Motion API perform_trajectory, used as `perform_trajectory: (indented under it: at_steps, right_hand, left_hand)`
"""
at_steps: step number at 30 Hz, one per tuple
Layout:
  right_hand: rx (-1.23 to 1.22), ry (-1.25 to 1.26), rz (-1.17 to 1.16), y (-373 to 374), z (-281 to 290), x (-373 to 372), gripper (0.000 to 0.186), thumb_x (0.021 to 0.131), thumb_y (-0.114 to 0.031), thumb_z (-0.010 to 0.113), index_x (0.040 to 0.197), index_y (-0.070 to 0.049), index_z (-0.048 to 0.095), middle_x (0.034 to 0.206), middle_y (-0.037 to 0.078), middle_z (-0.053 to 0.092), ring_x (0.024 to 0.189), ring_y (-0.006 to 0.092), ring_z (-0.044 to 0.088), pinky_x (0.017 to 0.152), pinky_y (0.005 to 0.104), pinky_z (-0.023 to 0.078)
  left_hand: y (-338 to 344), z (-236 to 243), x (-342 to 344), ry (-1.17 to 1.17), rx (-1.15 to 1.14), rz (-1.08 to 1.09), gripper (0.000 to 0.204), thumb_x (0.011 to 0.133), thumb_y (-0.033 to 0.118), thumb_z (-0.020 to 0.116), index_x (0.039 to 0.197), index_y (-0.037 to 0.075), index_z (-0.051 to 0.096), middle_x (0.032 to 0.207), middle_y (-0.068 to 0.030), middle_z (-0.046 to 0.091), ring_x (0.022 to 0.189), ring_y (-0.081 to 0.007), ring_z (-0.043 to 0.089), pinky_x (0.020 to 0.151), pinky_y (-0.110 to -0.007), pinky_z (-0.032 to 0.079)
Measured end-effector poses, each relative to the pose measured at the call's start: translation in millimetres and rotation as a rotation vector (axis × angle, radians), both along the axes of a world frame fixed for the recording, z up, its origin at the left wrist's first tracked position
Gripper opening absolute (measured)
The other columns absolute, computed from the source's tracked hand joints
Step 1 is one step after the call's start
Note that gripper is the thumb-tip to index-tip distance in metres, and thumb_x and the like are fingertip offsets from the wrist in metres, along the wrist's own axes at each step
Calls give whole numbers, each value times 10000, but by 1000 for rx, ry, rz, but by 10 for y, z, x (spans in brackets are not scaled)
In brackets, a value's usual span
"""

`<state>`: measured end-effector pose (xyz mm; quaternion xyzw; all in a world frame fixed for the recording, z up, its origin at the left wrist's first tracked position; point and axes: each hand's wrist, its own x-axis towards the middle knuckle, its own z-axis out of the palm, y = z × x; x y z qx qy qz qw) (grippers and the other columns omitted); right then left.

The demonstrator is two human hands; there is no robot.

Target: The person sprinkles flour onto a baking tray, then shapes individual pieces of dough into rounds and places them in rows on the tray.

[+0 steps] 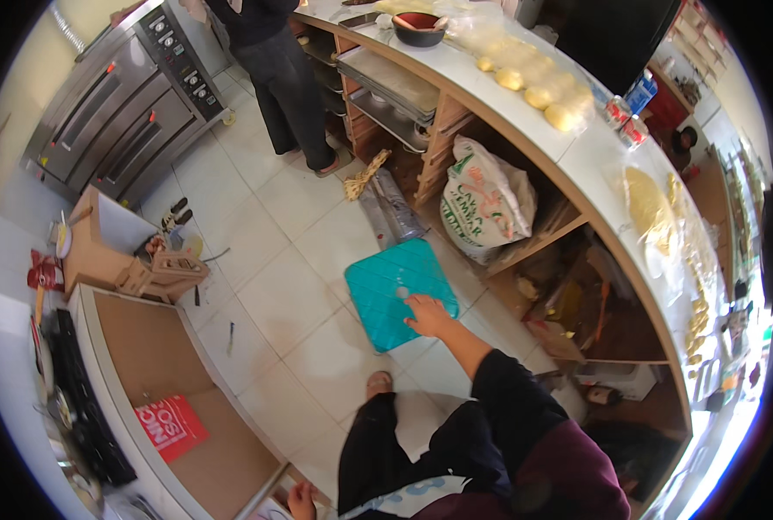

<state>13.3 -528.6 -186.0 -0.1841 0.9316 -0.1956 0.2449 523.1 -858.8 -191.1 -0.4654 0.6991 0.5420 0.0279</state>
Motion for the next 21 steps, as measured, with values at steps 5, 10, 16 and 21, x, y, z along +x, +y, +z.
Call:
perform_trajectory:
  at_steps: [5,10,16,21]
  right_hand:
    - [247,6,-181,-689,-708,86,820,755,-545,649,1403,-163,323,1467,101,270,1385,281,204,1034,619,246]
    - [336,-38,-233,-399,-735,440,947,692,-624,664,1442,-214,256,1512,60,150,1414,249,108,1017,666,231]
    - [406,-161,-368,414,-634,1581,982,673,-618,684,1455,-231,233,1515,41,148,1418,237,91,1019,668,220]
    - [453,-378,-664,1206,-498,2636,1071,688,-635,673,1491,-219,101,1551,61,47,1432,249,34,1050,662,165]
  left_hand:
    - [-361,341,595,-153,-613,-678,140,826,225,565,825,96,620,738,-159,583,641,-318,541,611,-445,455]
    - [-224,642,-191,-559,-129,-499,324,929,306,482,1008,35,641,958,-174,638,916,-345,590,835,-450,457]
    - [-57,972,-1186,-454,152,-493,444,922,375,515,1195,30,570,1137,-205,610,1081,-364,555,945,-408,414]
    - [171,1155,-1500,-461,-27,-863,410,887,339,571,1160,32,576,1075,-172,605,1022,-308,554,881,-402,413]
